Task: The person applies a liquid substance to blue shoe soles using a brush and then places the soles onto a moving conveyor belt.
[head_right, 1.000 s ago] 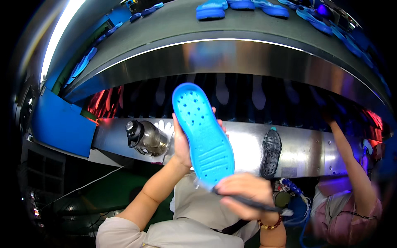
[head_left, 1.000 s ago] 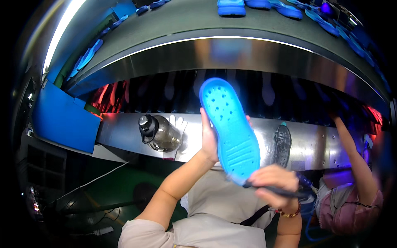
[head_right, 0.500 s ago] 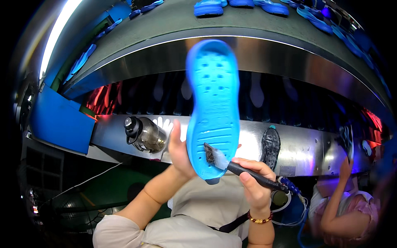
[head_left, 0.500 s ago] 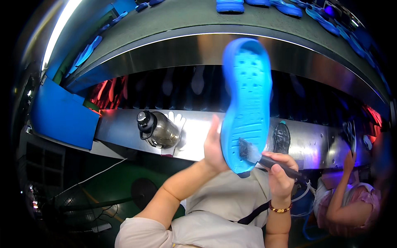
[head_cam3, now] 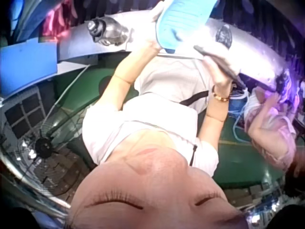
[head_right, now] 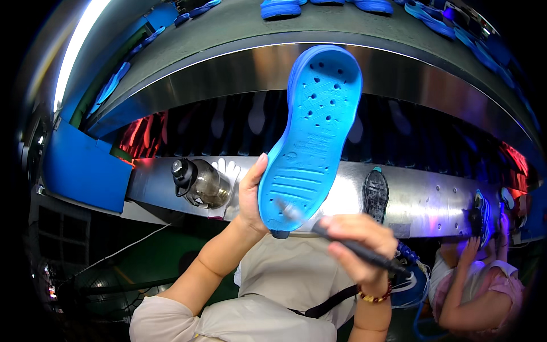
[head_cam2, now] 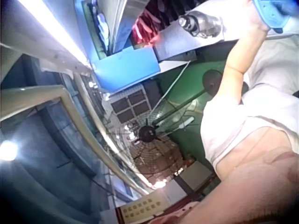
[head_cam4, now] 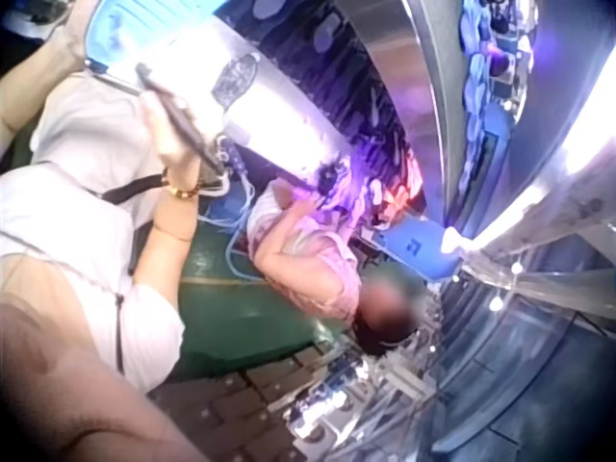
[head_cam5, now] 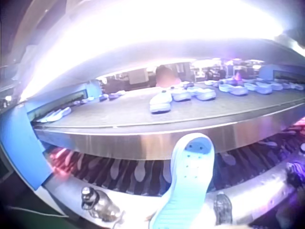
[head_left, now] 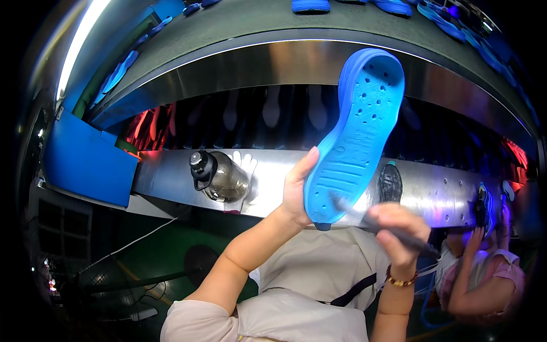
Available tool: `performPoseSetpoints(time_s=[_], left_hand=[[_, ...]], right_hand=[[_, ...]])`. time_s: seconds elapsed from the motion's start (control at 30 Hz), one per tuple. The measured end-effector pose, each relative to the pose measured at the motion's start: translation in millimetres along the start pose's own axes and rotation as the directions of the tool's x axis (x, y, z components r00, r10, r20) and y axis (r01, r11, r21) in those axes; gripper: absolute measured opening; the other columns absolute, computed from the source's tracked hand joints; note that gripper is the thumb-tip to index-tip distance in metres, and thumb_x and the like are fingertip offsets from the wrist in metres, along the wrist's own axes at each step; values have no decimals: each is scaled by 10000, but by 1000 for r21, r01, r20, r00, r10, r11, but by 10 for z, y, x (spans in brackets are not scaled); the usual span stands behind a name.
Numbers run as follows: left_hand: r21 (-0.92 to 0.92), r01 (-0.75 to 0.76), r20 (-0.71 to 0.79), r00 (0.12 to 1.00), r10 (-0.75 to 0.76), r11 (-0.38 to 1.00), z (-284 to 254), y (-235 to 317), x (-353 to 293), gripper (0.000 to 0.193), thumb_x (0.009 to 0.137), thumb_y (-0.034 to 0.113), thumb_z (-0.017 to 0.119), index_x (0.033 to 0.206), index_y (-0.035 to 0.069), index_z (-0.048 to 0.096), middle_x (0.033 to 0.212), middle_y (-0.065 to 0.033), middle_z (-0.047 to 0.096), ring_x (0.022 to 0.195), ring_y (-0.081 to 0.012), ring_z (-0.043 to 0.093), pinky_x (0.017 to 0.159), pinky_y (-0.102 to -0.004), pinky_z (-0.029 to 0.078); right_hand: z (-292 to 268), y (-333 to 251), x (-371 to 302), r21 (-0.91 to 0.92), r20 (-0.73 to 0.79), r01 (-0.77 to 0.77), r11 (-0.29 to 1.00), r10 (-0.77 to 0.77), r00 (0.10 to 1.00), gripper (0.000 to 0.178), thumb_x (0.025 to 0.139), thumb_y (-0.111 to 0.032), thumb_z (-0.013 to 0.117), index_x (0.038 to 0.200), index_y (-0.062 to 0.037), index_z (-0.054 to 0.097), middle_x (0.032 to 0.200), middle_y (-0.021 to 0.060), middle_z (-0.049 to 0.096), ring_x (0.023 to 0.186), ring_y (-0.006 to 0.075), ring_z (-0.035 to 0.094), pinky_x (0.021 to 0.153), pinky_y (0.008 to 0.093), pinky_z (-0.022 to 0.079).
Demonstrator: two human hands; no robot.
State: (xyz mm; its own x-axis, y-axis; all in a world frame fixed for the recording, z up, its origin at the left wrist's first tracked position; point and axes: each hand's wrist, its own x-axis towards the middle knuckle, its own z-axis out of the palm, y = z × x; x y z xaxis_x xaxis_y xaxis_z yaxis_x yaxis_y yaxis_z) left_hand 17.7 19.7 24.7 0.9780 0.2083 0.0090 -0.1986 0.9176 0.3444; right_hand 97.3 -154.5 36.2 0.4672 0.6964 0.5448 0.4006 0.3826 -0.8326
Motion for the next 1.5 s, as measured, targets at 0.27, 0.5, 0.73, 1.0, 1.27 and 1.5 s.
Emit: performPoseSetpoints(time_s=[0.27, 0.5, 0.73, 1.0, 1.27, 1.5], left_hand=[[-28, 103, 51, 994, -101, 994, -17, 139, 80, 508, 892, 374, 391, 1204, -24, 436, 1139, -167, 538, 1019, -248, 548, 901, -369, 423], [-34, 363, -90, 927, -365, 931, -119, 239, 14, 456, 868, 312, 474, 1166, -34, 471, 1091, -171, 561, 966, -232, 574, 848, -357, 460], [488, 552, -253, 831, -495, 677, 19, 222, -64, 486, 861, 274, 509, 1219, -45, 432, 1160, -168, 510, 1001, -204, 539, 845, -313, 446], [561, 608, -294, 781, -551, 563, 70, 291, -110, 516, 863, 317, 505, 1234, -32, 426, 1144, -166, 525, 989, -206, 549, 853, -298, 439], [627, 567, -364, 820, -442, 534, 110, 398, -194, 587, 825, 375, 536, 1251, -11, 414, 1173, -184, 492, 1029, -225, 522, 850, -318, 442], [665, 541, -427, 841, -332, 515, -66, 423, -156, 526, 864, 352, 497, 1248, 2, 417, 1111, -130, 535, 938, -175, 556, 775, -300, 474]], right_hand=[[-15, -16, 103, -153, 184, 27, 988, 2, 983, 208, 628, 0, 673, 828, 5, 618, 824, 137, 647, 800, 258, 639, 716, 317, 503], [-58, -185, 49, -151, 343, 88, 985, -31, 939, 197, 661, -49, 685, 852, -61, 640, 859, 76, 658, 764, 197, 644, 649, 273, 490], [-206, -209, 118, -336, 627, 19, 942, 209, 751, 207, 698, -3, 632, 895, -65, 643, 936, 76, 648, 802, 215, 642, 677, 276, 512], [-422, -216, 158, -346, 664, 86, 934, 179, 726, 185, 686, -6, 666, 864, -57, 647, 902, 97, 652, 823, 229, 640, 706, 279, 517], [-632, -194, 168, -391, 632, -31, 920, 292, 718, 230, 679, 22, 657, 898, -46, 639, 936, 112, 643, 861, 238, 630, 731, 296, 512], [-705, 6, 183, -460, 461, -254, 851, 474, 750, 208, 713, -133, 680, 873, -7, 638, 837, 121, 651, 776, 247, 637, 695, 303, 504]])
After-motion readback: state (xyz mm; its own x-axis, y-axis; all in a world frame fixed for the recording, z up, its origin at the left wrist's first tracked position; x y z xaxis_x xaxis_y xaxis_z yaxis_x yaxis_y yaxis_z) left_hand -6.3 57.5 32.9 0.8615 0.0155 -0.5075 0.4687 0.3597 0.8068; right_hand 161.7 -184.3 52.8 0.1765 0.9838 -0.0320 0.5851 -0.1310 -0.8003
